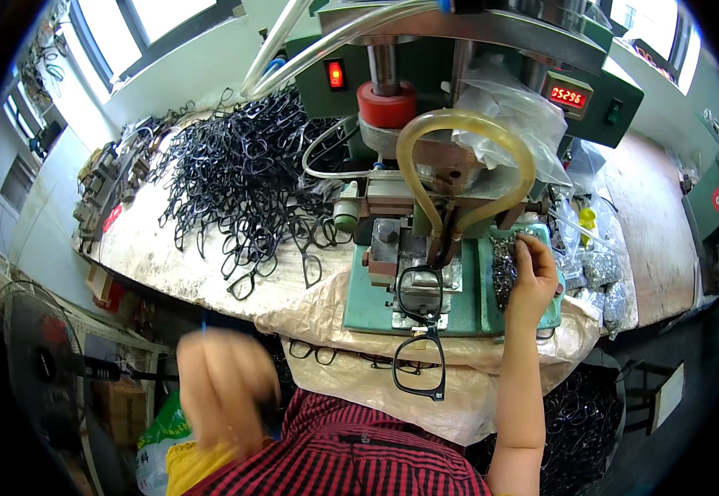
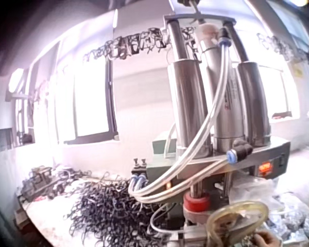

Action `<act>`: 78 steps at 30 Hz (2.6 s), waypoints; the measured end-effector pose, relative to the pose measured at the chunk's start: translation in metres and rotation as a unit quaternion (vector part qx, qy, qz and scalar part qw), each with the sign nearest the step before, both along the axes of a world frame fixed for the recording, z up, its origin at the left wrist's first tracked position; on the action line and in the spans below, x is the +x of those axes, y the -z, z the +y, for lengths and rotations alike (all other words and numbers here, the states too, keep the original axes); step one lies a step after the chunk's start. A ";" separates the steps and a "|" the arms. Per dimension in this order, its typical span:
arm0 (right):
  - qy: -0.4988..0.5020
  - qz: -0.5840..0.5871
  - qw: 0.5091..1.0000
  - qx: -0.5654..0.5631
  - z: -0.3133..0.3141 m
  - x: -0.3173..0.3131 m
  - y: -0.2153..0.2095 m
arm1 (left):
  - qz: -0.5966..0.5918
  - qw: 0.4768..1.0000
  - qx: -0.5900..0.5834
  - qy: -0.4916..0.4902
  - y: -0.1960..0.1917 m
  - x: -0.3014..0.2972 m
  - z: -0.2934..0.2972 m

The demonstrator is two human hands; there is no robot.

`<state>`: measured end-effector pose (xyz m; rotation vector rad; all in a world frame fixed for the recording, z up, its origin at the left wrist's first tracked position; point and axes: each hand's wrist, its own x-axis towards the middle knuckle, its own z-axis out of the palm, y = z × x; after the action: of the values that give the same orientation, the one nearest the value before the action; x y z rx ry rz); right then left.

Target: The person repeatedly picks up black eyeglass frames from a pile, places them into a green machine, and adds small metal components from a tray. The person operates the machine to process each frame and then removes the finished glasses, placing them on the table. This cycle continues throughout the video.

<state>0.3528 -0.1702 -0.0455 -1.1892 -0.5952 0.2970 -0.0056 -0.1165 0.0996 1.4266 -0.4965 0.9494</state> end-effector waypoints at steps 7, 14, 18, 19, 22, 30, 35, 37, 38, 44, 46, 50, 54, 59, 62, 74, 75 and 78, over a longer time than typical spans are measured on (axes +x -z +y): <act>0.026 -0.098 0.989 -0.111 -0.015 -0.020 -0.014 | 0.482 0.400 0.294 -0.722 0.124 0.028 0.130; 0.095 -0.176 0.958 -0.205 -0.090 -0.025 -0.022 | 0.273 0.537 0.227 -0.765 0.128 0.013 0.112; -0.048 -0.203 0.971 -0.117 -0.058 -0.055 -0.074 | 0.194 0.790 -0.105 -0.572 0.116 0.030 0.111; -0.066 -0.176 0.979 -0.084 -0.040 -0.063 -0.081 | 0.193 0.805 -0.139 -0.543 0.114 0.034 0.110; -0.087 -0.152 0.984 -0.035 -0.007 -0.080 -0.077 | 0.176 0.818 -0.230 -0.496 0.132 0.036 0.105; -0.153 -0.016 0.988 0.025 0.001 -0.094 -0.073 | 0.001 0.858 -0.229 -0.459 0.075 0.060 0.049; -0.202 0.057 0.976 0.056 -0.006 -0.110 -0.098 | -0.018 0.910 -0.016 -0.414 -0.002 0.082 0.032; -0.190 0.050 0.980 0.040 -0.015 -0.117 -0.104 | 0.002 0.913 -0.020 -0.408 0.000 0.087 0.032; -0.193 -0.005 0.981 0.001 -0.018 -0.112 -0.106 | -0.012 0.913 0.027 -0.406 0.003 0.088 0.032; 0.106 -0.443 0.827 -0.329 -0.043 -0.021 -0.045 | 0.098 0.864 0.341 -0.356 0.029 0.091 0.017; 0.129 -0.437 0.827 -0.330 -0.050 0.005 -0.015 | 0.112 0.832 0.416 -0.349 0.035 0.095 0.013; 0.107 -0.469 0.830 -0.282 -0.046 0.000 -0.014 | 0.125 0.836 0.411 -0.342 0.037 0.093 0.017; 0.002 -0.548 0.792 -0.270 -0.024 -0.008 -0.025 | 0.129 0.840 0.399 -0.343 0.037 0.090 0.016; 0.092 -0.426 0.877 -0.202 -0.028 0.005 -0.016 | 0.123 0.791 0.441 -0.406 0.028 0.063 -0.027; 0.084 -0.346 0.910 -0.213 -0.031 -0.003 -0.018 | 0.079 0.870 0.463 -0.150 -0.023 0.049 -0.045; -0.002 -0.186 0.970 -0.158 -0.017 -0.017 -0.022 | 0.330 0.634 0.162 -0.680 0.005 -0.036 0.095; -0.022 -0.178 0.971 -0.159 -0.012 -0.016 -0.025 | 0.376 0.552 0.244 -0.704 0.033 -0.052 0.122; -0.002 -0.226 0.962 -0.152 -0.005 -0.015 -0.016 | 0.499 0.392 0.306 -0.710 0.118 -0.070 0.179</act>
<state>0.3377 -0.1747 -0.0291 -1.5697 -0.9740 0.1184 -0.0752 0.0623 -0.0185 2.7339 1.8658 0.7944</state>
